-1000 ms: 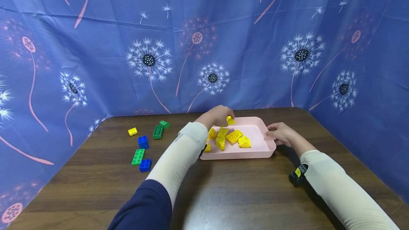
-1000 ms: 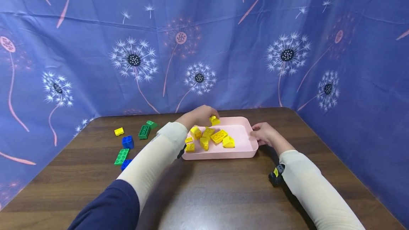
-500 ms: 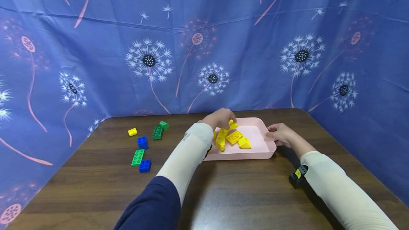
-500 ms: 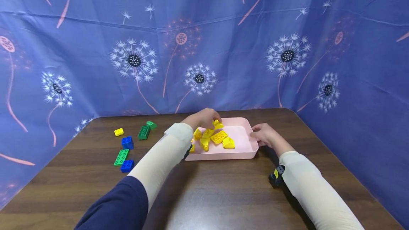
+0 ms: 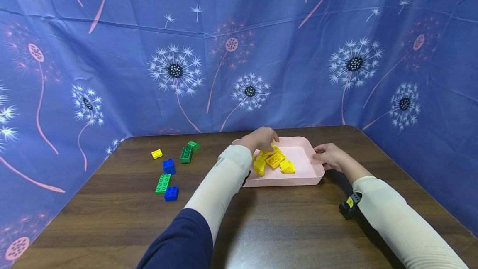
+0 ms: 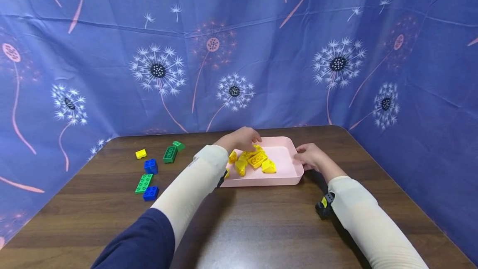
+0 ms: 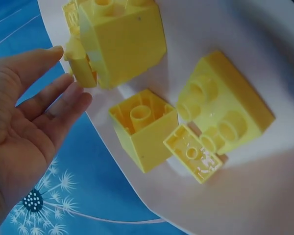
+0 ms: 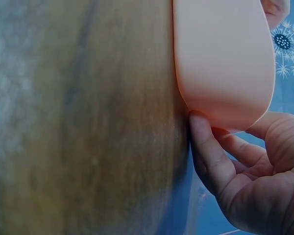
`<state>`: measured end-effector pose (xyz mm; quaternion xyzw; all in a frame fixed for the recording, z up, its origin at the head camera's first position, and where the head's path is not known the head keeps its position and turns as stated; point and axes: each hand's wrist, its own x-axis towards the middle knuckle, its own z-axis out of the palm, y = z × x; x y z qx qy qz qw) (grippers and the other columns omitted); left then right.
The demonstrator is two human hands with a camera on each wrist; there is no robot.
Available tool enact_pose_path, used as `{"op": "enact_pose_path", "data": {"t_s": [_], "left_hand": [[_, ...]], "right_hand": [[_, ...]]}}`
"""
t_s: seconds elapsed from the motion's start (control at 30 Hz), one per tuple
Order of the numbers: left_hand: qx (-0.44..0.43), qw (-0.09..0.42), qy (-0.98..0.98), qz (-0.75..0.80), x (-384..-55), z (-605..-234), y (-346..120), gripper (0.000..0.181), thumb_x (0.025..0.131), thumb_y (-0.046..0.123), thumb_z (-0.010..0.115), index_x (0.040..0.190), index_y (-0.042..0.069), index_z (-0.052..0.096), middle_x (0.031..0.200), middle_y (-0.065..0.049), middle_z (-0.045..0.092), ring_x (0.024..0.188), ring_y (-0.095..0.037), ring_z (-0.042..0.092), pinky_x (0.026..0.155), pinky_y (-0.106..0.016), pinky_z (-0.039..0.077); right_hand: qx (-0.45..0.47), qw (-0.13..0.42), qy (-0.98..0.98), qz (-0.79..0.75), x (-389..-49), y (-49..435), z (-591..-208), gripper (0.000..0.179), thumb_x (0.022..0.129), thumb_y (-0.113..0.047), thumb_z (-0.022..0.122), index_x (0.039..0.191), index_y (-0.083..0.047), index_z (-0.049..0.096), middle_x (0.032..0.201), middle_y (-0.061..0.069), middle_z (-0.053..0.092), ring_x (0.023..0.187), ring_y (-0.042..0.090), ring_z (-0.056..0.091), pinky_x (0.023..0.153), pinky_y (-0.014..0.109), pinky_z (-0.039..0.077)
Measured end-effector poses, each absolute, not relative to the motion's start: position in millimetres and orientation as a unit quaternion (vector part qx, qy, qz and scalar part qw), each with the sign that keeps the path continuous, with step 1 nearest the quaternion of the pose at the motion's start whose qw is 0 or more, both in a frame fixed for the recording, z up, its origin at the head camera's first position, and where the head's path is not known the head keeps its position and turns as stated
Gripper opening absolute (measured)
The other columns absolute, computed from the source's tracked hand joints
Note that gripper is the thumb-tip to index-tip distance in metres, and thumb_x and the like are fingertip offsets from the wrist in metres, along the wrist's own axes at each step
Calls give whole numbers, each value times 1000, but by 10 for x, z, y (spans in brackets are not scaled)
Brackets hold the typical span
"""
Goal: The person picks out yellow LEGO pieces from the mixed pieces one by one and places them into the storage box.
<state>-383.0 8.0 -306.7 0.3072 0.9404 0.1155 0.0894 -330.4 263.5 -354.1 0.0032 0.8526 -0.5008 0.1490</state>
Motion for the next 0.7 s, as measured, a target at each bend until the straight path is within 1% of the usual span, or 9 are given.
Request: {"op": "enact_pose_path", "data": {"t_s": [0.2,0.33,0.37,0.47,0.6,0.7], "left_hand": [[315,81,940,104,-3840,-3018,8,36,88,13,70,124,11,67,116,-3,65,104,-15,57,89,-26,49],[306,84,944,92,-3838,-2990,-64,34,89,14,71,123,12,67,116,-2,65,106,-15,57,90,-25,48],[307,84,944,90,-3866,-3005,-81,35,87,14,72,122,13,67,116,-2,65,107,-15,58,90,-25,48],[311,94,941,92,-3832,-2973,-136,37,87,16,73,124,14,66,122,-3,64,112,-16,57,93,-27,48],[325,105,934,102,-3735,-2907,-216,43,88,17,72,130,12,62,133,-8,59,120,-19,54,99,-31,45],[340,98,930,98,-3683,-2874,-281,46,87,18,73,132,13,61,136,-8,57,124,-20,51,103,-33,42]], "right_hand": [[7,152,855,-497,-3301,2628,-3539,52,96,-5,55,138,18,33,120,31,50,82,17,64,74,39,58],[-1,152,851,-502,-3294,2633,-3547,51,96,-4,55,136,18,34,115,28,54,80,16,64,72,38,58],[-5,151,851,-504,-3292,2637,-3551,50,96,-4,54,136,19,34,113,27,54,79,16,64,72,38,58],[-12,150,853,-500,-3296,2650,-3553,50,96,-3,54,135,20,34,112,27,54,81,16,63,72,38,58],[-9,150,857,-493,-3305,2647,-3543,51,96,-5,55,135,19,34,117,30,52,82,17,63,74,39,58],[-2,150,861,-486,-3312,2638,-3538,51,96,-6,56,136,18,35,119,30,51,83,17,63,74,39,57]]}}
